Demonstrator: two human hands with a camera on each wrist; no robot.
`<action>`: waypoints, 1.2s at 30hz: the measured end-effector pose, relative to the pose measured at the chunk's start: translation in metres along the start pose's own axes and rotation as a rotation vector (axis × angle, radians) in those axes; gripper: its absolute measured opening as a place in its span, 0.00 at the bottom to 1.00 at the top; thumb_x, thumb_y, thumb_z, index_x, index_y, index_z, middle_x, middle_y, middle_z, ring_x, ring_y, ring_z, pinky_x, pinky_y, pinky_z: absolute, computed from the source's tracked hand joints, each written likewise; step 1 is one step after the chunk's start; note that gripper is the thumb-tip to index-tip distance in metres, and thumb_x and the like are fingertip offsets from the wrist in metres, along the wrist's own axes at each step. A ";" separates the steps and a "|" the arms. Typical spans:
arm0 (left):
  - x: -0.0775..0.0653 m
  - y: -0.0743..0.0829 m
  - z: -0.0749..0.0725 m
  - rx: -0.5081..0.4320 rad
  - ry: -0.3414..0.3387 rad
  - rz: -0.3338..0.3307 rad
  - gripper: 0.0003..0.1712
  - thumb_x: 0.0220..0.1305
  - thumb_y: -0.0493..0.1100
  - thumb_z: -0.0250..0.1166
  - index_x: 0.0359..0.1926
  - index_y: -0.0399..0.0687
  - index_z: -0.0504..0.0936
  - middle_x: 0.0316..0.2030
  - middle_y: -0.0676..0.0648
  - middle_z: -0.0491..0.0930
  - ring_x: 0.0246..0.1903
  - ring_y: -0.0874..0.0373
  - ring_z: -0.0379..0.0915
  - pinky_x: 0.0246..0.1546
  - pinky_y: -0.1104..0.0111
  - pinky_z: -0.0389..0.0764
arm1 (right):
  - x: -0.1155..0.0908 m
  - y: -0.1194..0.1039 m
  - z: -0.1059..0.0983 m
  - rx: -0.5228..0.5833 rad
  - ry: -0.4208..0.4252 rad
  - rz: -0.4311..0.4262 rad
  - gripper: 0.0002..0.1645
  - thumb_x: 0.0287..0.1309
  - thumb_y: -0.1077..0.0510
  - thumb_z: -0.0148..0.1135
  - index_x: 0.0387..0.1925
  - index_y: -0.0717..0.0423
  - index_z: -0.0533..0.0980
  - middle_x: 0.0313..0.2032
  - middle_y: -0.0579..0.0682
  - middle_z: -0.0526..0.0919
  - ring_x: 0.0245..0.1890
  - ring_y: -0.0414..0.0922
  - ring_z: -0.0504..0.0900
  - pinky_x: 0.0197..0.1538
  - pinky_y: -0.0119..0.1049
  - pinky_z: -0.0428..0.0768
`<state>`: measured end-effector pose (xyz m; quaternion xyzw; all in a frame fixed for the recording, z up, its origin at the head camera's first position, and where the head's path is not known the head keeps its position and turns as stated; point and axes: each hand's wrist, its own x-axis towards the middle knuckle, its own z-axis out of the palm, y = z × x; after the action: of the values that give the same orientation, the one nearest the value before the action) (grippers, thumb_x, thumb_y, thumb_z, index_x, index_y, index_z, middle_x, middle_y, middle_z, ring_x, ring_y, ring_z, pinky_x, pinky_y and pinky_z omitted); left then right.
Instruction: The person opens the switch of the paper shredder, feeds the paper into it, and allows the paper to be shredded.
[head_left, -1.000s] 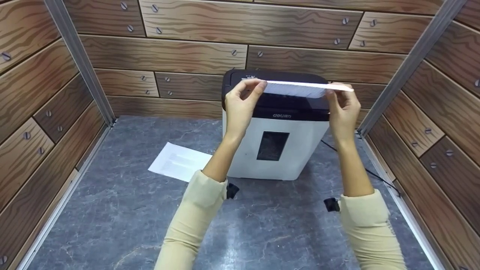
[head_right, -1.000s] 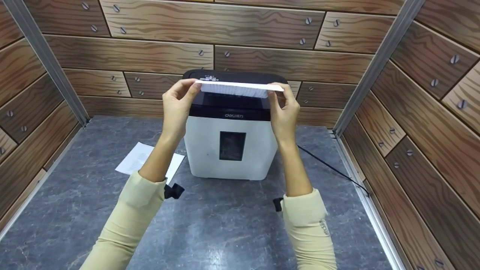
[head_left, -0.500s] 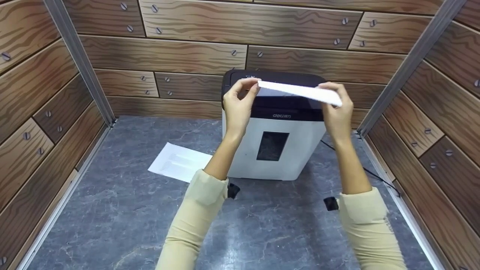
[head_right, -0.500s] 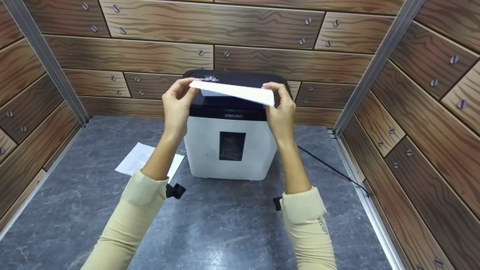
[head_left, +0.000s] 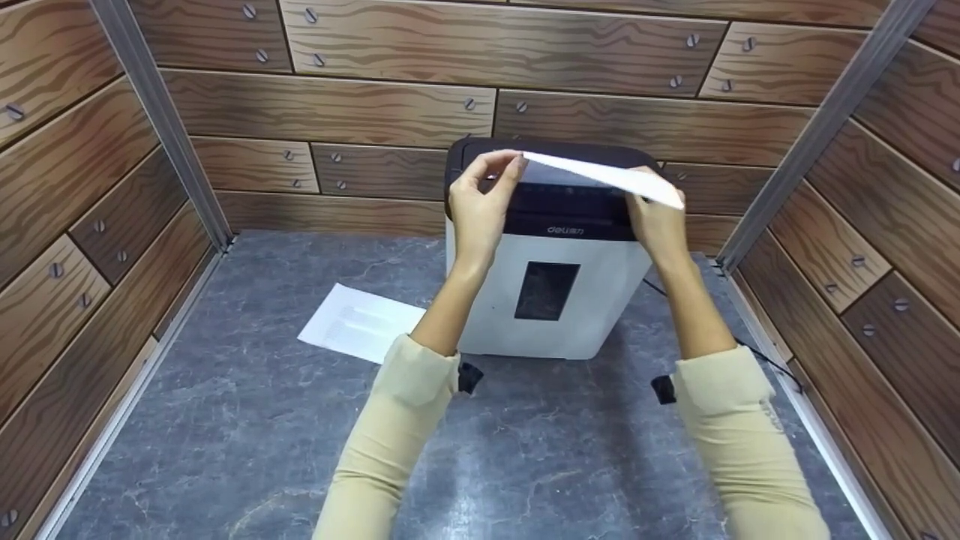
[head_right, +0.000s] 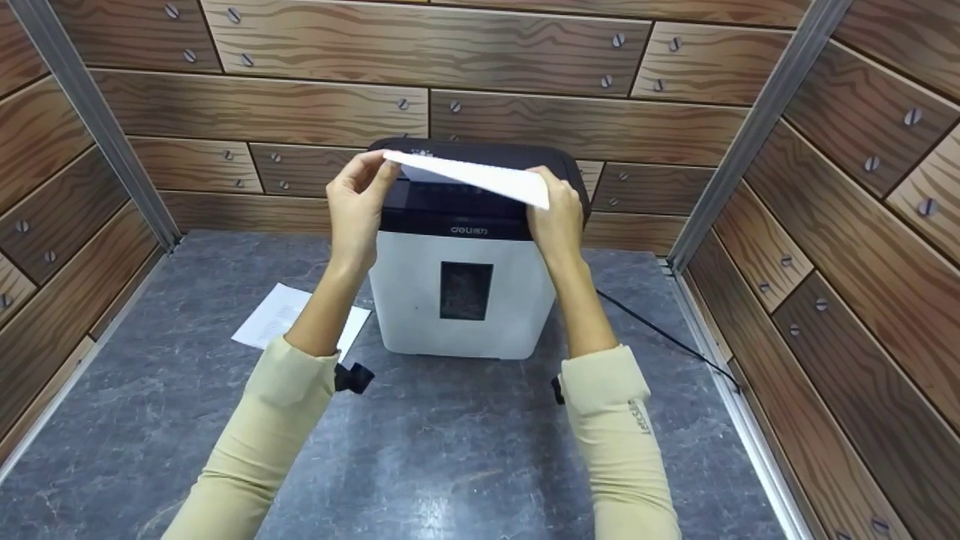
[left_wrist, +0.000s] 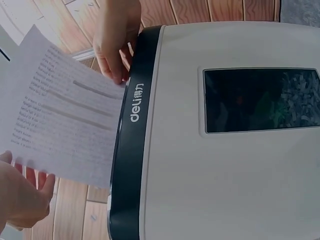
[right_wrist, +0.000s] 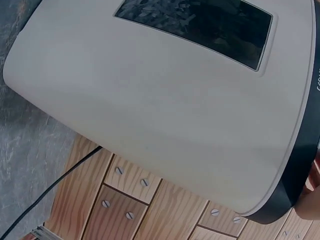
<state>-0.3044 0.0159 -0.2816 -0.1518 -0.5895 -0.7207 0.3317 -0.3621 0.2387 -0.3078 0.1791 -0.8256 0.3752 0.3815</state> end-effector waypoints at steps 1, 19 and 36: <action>0.001 -0.001 0.000 0.009 -0.002 0.001 0.09 0.57 0.36 0.65 0.36 0.32 0.81 0.30 0.47 0.79 0.32 0.62 0.71 0.36 0.69 0.76 | 0.001 0.000 0.001 -0.023 -0.011 0.001 0.08 0.59 0.65 0.55 0.34 0.67 0.78 0.34 0.56 0.83 0.37 0.49 0.80 0.43 0.37 0.73; 0.005 -0.032 -0.004 0.050 0.003 -0.076 0.09 0.59 0.38 0.64 0.37 0.34 0.81 0.33 0.45 0.82 0.34 0.61 0.75 0.39 0.69 0.76 | -0.018 -0.032 -0.011 0.464 0.250 -0.140 0.08 0.50 0.77 0.59 0.35 0.74 0.76 0.35 0.58 0.82 0.39 0.47 0.79 0.48 0.40 0.75; 0.000 -0.044 -0.008 0.054 -0.029 0.085 0.05 0.55 0.32 0.65 0.34 0.33 0.83 0.34 0.43 0.82 0.36 0.63 0.78 0.42 0.67 0.77 | -0.025 -0.038 -0.012 0.393 0.207 -0.038 0.05 0.52 0.75 0.59 0.34 0.74 0.76 0.33 0.58 0.82 0.37 0.40 0.79 0.44 0.31 0.75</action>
<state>-0.3318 0.0121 -0.3167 -0.1782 -0.6066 -0.6875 0.3572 -0.3184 0.2230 -0.3035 0.2261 -0.6894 0.5381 0.4289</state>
